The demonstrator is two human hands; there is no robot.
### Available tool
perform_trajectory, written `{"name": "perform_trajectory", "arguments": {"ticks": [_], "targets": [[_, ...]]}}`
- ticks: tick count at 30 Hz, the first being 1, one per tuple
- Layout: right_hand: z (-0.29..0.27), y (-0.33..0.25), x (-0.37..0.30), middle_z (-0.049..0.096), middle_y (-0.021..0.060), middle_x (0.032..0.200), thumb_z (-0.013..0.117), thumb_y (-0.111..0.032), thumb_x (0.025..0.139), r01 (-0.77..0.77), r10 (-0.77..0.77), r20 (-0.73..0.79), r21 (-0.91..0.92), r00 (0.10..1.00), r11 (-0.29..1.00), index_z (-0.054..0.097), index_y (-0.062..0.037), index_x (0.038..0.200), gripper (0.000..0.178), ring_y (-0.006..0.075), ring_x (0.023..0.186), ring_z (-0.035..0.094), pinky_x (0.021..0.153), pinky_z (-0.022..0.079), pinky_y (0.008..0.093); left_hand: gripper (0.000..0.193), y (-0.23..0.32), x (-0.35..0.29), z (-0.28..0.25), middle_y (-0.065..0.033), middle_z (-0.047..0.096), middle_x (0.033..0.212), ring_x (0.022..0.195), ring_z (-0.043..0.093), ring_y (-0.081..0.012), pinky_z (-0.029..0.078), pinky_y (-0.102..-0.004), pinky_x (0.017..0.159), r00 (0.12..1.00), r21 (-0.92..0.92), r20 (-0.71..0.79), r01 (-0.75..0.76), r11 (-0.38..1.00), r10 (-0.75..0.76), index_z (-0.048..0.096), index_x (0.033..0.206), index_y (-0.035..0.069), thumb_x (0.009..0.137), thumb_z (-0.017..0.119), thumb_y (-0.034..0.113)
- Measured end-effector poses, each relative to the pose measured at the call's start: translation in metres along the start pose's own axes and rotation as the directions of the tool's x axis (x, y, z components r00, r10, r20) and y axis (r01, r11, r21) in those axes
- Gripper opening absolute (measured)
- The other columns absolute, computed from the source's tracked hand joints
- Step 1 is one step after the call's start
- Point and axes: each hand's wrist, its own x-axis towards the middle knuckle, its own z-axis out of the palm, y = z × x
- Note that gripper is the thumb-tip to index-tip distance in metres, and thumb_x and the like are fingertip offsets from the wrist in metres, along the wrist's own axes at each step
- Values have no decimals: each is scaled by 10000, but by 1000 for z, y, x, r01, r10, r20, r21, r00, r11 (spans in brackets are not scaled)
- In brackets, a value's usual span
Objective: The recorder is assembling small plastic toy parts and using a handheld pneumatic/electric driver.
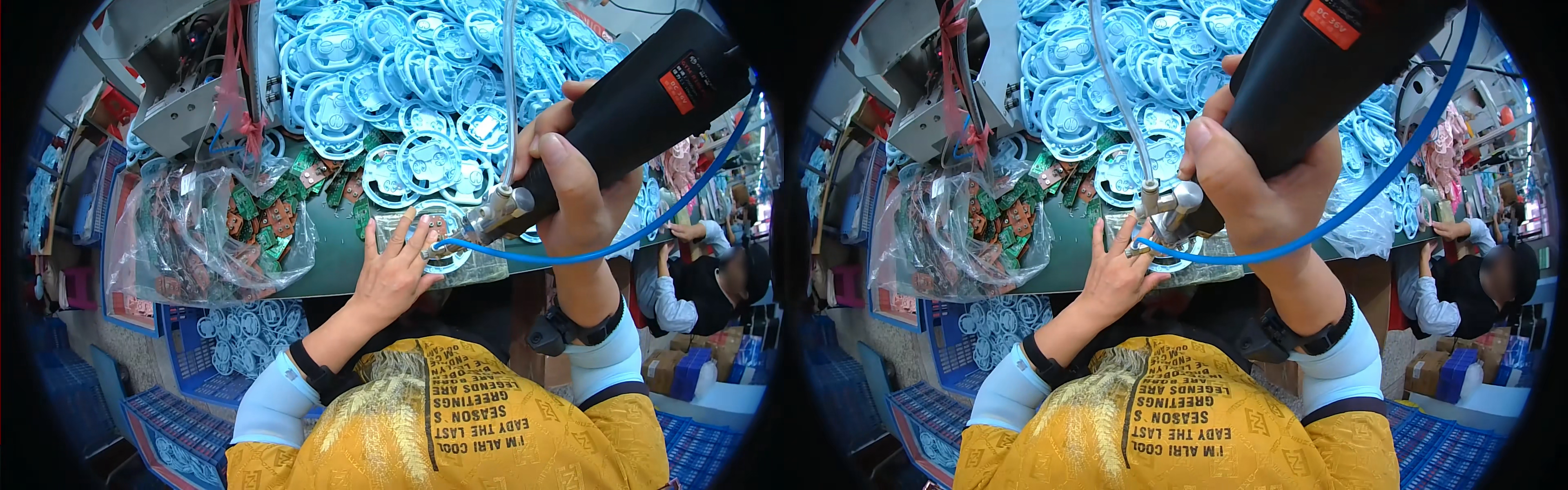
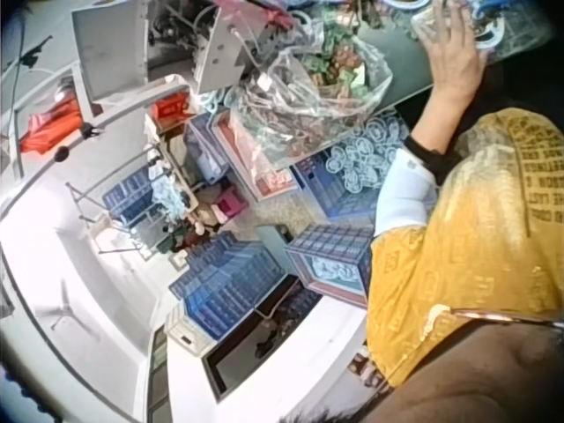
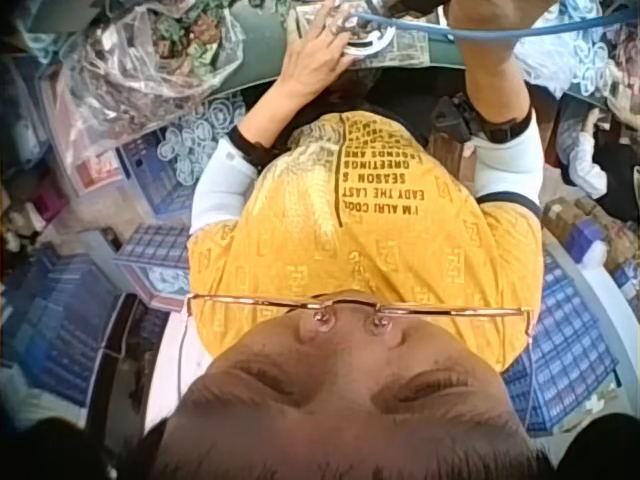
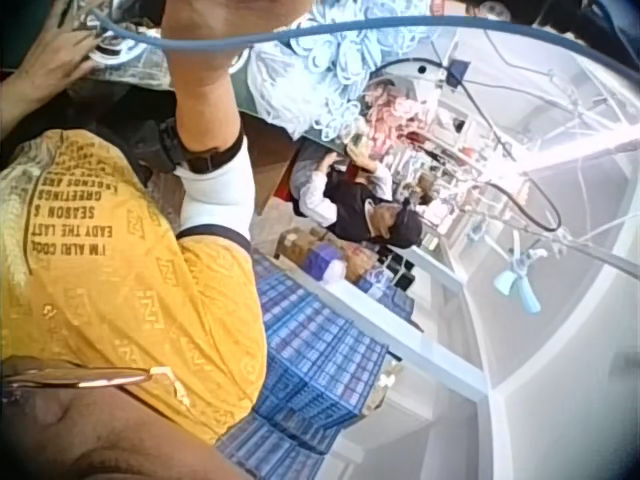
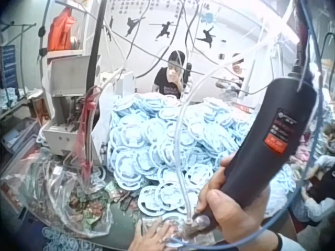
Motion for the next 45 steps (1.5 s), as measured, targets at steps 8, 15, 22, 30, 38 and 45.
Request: {"name": "perform_trajectory", "arguments": {"ticks": [8,15,22,30,38,45], "targets": [[7,2,-15,548,101,815,586,-23,839,-11,10,14,87,1000,996,439,-1,1226,414,191,643,586,588,523,325,683,1,2,0,-95,473,1460,1439,336,-275,266,-707,1053,1000,31,-20,-13,999,14,565,1342,46,776,780,362],[-8,-19,6,551,105,786,563,-55,848,86,-86,23,-23,996,996,430,67,1288,476,189,626,590,576,510,323,668,9,4,-2,-104,511,1421,1412,376,-274,256,-689,1064,1000,-12,-26,12,1000,-12,576,1315,45,783,769,400],[-7,-21,9,536,107,794,561,-64,856,76,-72,57,-87,996,993,441,67,1277,458,194,608,569,570,513,325,672,4,2,3,-108,492,1453,1423,366,-276,222,-679,1089,1000,-6,-29,10,1000,-10,585,1319,40,789,759,416],[-8,-5,0,546,105,791,606,-68,845,-13,13,-2,-30,1000,999,464,41,1264,455,188,611,571,596,483,306,631,4,3,3,-120,527,1422,1413,384,-326,205,-670,1097,1000,-36,-29,11,999,-12,600,1290,68,787,772,408],[-12,0,0,546,108,792,602,-62,844,1,-1,3,-32,1000,999,462,28,1231,422,189,611,572,598,489,311,641,6,2,2,-102,499,1452,1425,366,-292,221,-670,1088,1000,-16,-27,9,1000,-9,604,1290,58,778,772,405],[-12,1,-15,547,112,794,582,-7,829,60,-60,3,65,998,996,447,6,1175,372,186,610,574,590,509,323,666,7,8,-2,-105,500,1444,1417,374,-275,251,-678,1069,999,15,-28,-25,1000,26,594,1306,37,777,770,401]]}}
